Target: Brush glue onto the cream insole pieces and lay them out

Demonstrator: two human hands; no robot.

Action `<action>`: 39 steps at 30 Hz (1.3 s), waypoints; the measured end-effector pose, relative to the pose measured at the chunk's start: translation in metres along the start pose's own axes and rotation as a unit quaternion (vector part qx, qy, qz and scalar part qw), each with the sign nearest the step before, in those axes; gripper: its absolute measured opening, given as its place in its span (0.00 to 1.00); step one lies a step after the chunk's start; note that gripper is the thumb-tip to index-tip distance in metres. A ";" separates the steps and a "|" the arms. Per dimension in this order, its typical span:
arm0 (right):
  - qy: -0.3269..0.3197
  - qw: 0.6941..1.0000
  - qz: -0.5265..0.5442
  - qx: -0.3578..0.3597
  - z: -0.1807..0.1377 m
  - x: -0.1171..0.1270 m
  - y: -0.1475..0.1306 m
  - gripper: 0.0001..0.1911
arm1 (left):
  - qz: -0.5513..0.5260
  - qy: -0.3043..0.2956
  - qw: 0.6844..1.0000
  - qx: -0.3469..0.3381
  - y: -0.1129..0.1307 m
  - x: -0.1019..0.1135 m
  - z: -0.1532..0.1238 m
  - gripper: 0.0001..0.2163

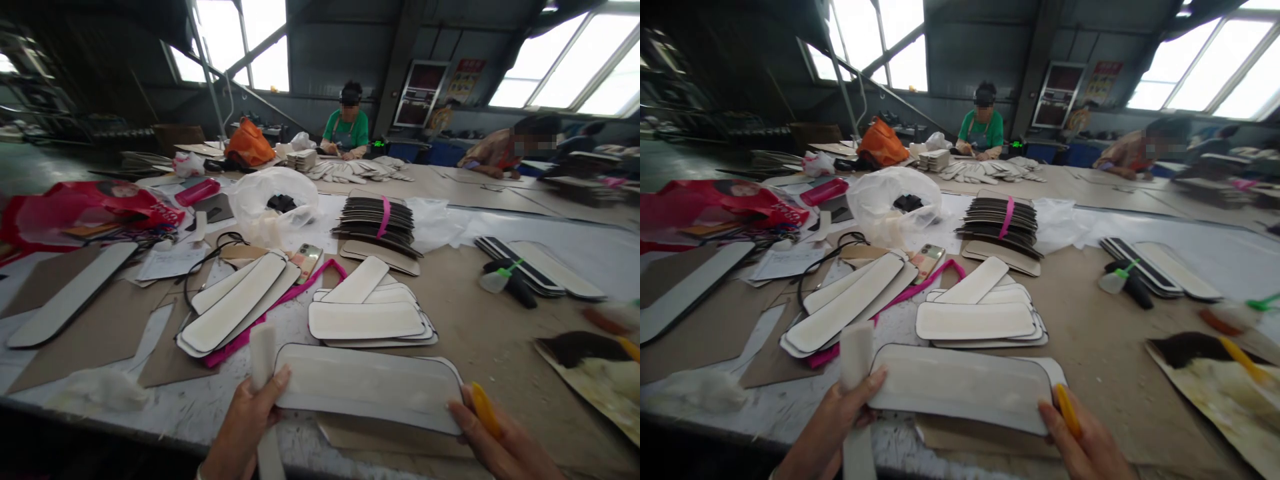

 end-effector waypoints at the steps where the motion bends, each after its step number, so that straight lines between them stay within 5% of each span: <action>1: -0.004 1.000 0.011 0.000 -0.002 0.000 -0.002 0.14 | 0.003 0.015 1.000 0.005 0.000 0.001 0.000 0.20; 7: -0.054 0.999 0.001 0.005 -0.015 0.004 -0.009 0.14 | 0.080 -0.008 0.996 0.032 -0.014 0.006 0.010 0.18; 16: -0.069 0.993 -0.085 -0.044 -0.027 0.008 0.026 0.15 | 0.195 -0.093 0.975 0.050 -0.045 -0.006 -0.003 0.20; 25: -0.037 0.990 -0.134 -0.001 -0.023 -0.002 0.040 0.16 | 0.193 -0.146 0.966 0.096 -0.038 -0.014 -0.006 0.16; 39: -0.022 0.980 -0.198 0.003 -0.020 -0.009 0.048 0.15 | 0.205 -0.133 0.962 0.125 -0.034 -0.022 -0.004 0.17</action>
Point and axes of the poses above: each hand's wrist, its own z-axis towards the middle knuckle, its own x-axis out of the back of the hand, y = z × x, the point moved 2 cm from there along z, towards the middle knuckle, and after that the axes turned 7 degrees about -z, right-handed, at the moved point
